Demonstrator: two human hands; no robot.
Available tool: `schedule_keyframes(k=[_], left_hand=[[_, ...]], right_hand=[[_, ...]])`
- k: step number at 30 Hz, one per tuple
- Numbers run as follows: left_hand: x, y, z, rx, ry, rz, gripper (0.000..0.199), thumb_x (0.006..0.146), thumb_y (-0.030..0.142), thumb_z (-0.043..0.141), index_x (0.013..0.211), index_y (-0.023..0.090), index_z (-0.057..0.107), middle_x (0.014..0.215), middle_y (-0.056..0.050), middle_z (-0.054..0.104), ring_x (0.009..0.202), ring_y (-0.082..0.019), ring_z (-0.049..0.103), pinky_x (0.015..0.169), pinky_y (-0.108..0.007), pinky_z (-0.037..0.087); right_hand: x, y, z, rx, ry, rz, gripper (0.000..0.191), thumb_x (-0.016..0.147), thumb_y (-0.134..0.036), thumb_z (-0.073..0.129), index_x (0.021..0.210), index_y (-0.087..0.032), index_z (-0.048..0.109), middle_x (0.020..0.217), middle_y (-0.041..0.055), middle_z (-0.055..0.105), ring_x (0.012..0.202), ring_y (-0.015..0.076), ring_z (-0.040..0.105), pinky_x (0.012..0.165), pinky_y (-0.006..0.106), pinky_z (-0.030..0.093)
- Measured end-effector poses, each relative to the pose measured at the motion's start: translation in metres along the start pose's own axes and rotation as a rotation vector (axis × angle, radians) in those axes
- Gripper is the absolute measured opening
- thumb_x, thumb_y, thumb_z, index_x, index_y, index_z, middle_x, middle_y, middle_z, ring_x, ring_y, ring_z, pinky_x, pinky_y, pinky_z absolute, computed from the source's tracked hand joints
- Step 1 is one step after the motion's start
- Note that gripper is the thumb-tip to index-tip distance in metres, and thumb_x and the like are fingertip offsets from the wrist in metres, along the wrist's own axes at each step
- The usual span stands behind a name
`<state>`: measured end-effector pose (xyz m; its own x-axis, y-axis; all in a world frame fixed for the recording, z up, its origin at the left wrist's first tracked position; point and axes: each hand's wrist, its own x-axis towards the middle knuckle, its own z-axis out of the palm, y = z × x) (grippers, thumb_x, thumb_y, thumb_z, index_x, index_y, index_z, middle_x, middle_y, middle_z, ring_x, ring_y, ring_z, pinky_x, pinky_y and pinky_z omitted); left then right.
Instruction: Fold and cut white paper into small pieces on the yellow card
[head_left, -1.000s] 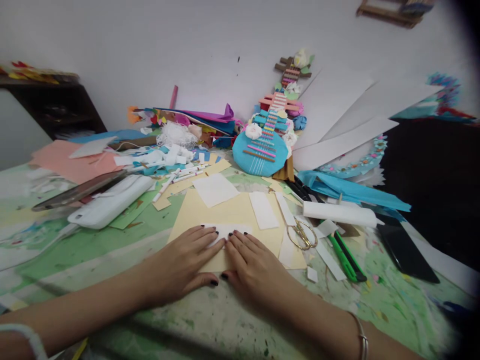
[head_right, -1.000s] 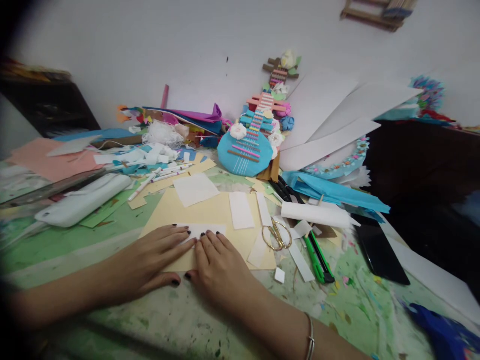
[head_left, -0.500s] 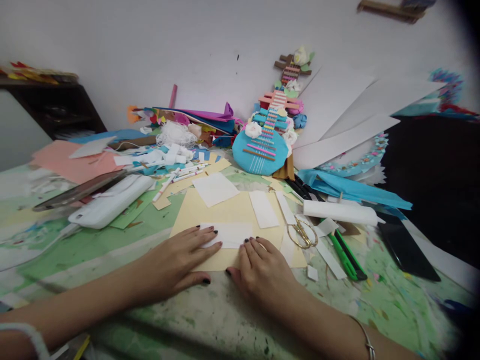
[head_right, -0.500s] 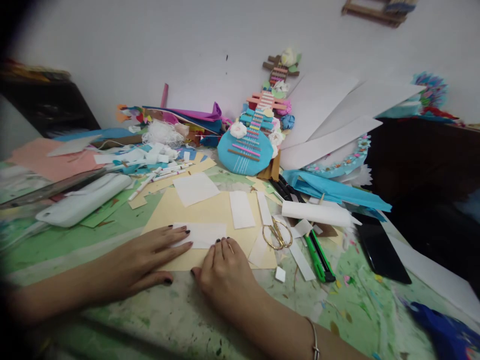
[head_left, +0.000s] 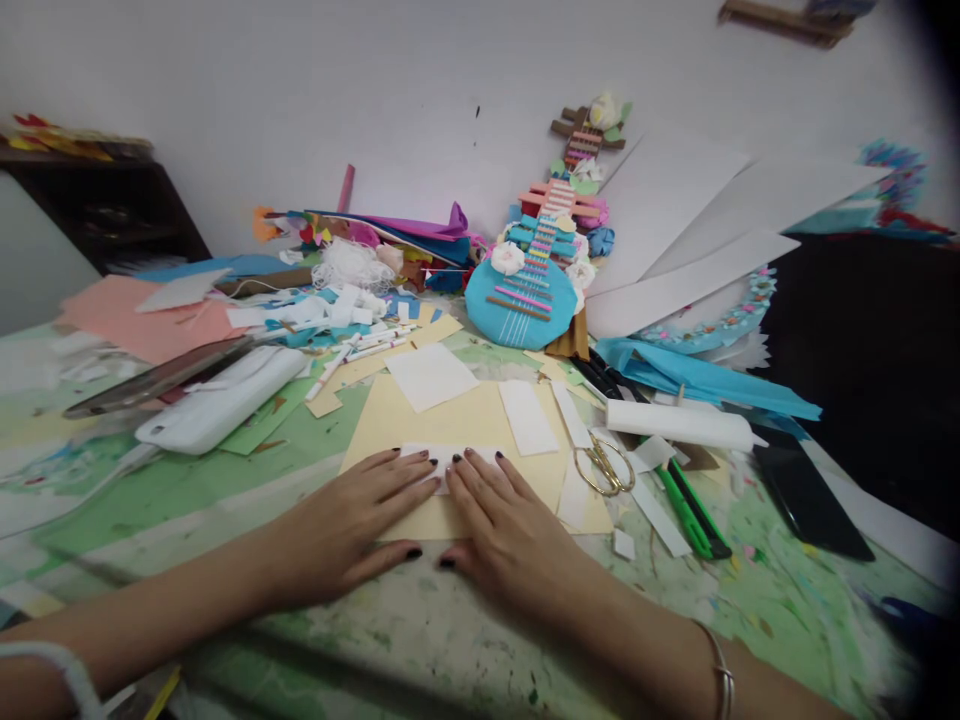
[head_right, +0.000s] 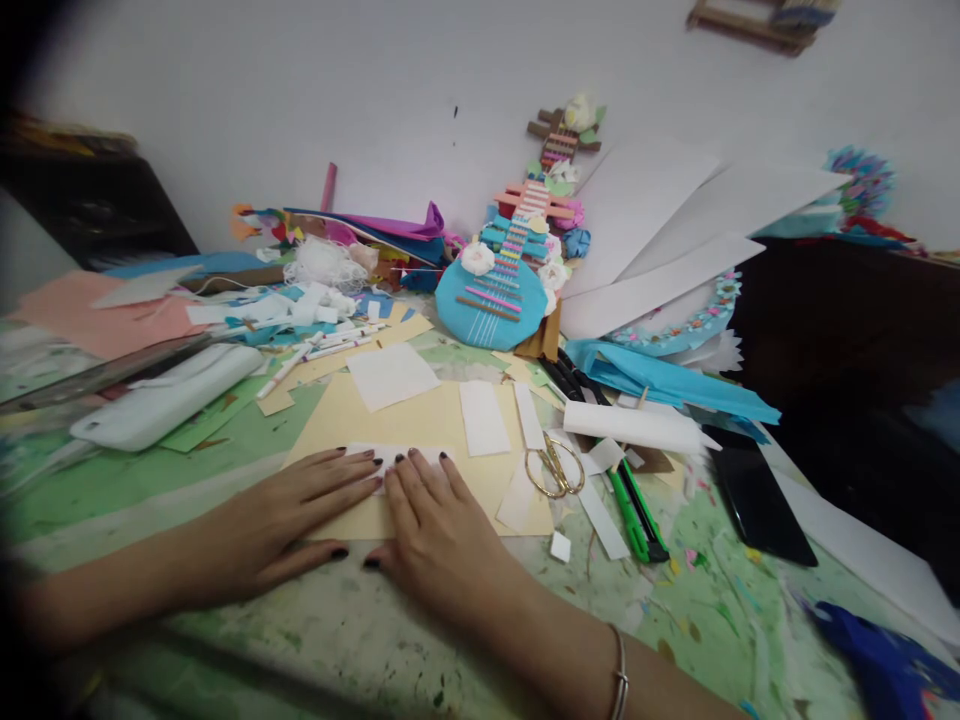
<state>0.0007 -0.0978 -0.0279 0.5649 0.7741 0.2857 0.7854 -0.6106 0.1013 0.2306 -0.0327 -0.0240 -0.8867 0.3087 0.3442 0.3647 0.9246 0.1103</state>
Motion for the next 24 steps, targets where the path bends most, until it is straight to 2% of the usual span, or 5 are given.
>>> schedule_keyframes(k=[3, 10, 16, 21, 24], left_hand=[[0.001, -0.001, 0.0, 0.006, 0.01, 0.009, 0.05, 0.086, 0.031, 0.051, 0.133, 0.017, 0.043, 0.135, -0.014, 0.048, 0.128, -0.027, 0.039, 0.105, -0.045, 0.035], [-0.004, 0.001, 0.0, 0.047, 0.145, 0.038, 0.034, 0.084, 0.021, 0.054, 0.116, 0.012, 0.059, 0.119, -0.013, 0.062, 0.12, -0.024, 0.049, 0.105, -0.043, 0.037], [-0.01, 0.0, 0.0, 0.015, 0.208, -0.024, 0.027, 0.083, 0.016, 0.051, 0.108, 0.016, 0.062, 0.111, -0.01, 0.066, 0.112, -0.021, 0.056, 0.102, -0.041, 0.041], [-0.008, -0.001, -0.003, 0.017, 0.187, -0.036, 0.029, 0.084, 0.015, 0.048, 0.112, 0.015, 0.058, 0.114, -0.012, 0.063, 0.111, -0.021, 0.055, 0.099, -0.039, 0.043], [-0.005, -0.002, -0.003, 0.034, 0.148, -0.021, 0.035, 0.085, 0.018, 0.049, 0.119, 0.016, 0.055, 0.115, -0.013, 0.061, 0.111, -0.023, 0.053, 0.095, -0.039, 0.045]], right_hand=[[-0.001, -0.006, 0.004, 0.011, -0.071, 0.033, 0.062, 0.09, -0.049, 0.038, 0.129, -0.002, 0.046, 0.132, 0.0204, 0.049, 0.126, 0.0292, 0.041, 0.104, 0.046, 0.034], [-0.007, -0.02, 0.011, -0.251, 0.003, 0.15, 0.074, 0.084, -0.056, 0.045, 0.106, 0.013, 0.06, 0.105, 0.0357, 0.06, 0.103, 0.0389, 0.058, 0.093, 0.049, 0.042], [-0.005, -0.012, 0.002, -0.242, 0.007, 0.201, 0.052, 0.088, -0.043, 0.045, 0.089, 0.004, 0.066, 0.087, 0.0301, 0.066, 0.084, 0.0338, 0.064, 0.078, 0.046, 0.048], [-0.006, 0.011, -0.01, -0.171, -0.018, 0.243, 0.028, 0.085, -0.019, 0.048, 0.063, -0.011, 0.062, 0.061, 0.0129, 0.063, 0.062, 0.0231, 0.061, 0.062, 0.035, 0.047], [-0.009, 0.019, -0.012, -0.184, 0.007, 0.244, 0.019, 0.081, -0.007, 0.048, 0.07, -0.011, 0.063, 0.07, 0.0122, 0.065, 0.068, 0.022, 0.061, 0.066, 0.033, 0.047]])
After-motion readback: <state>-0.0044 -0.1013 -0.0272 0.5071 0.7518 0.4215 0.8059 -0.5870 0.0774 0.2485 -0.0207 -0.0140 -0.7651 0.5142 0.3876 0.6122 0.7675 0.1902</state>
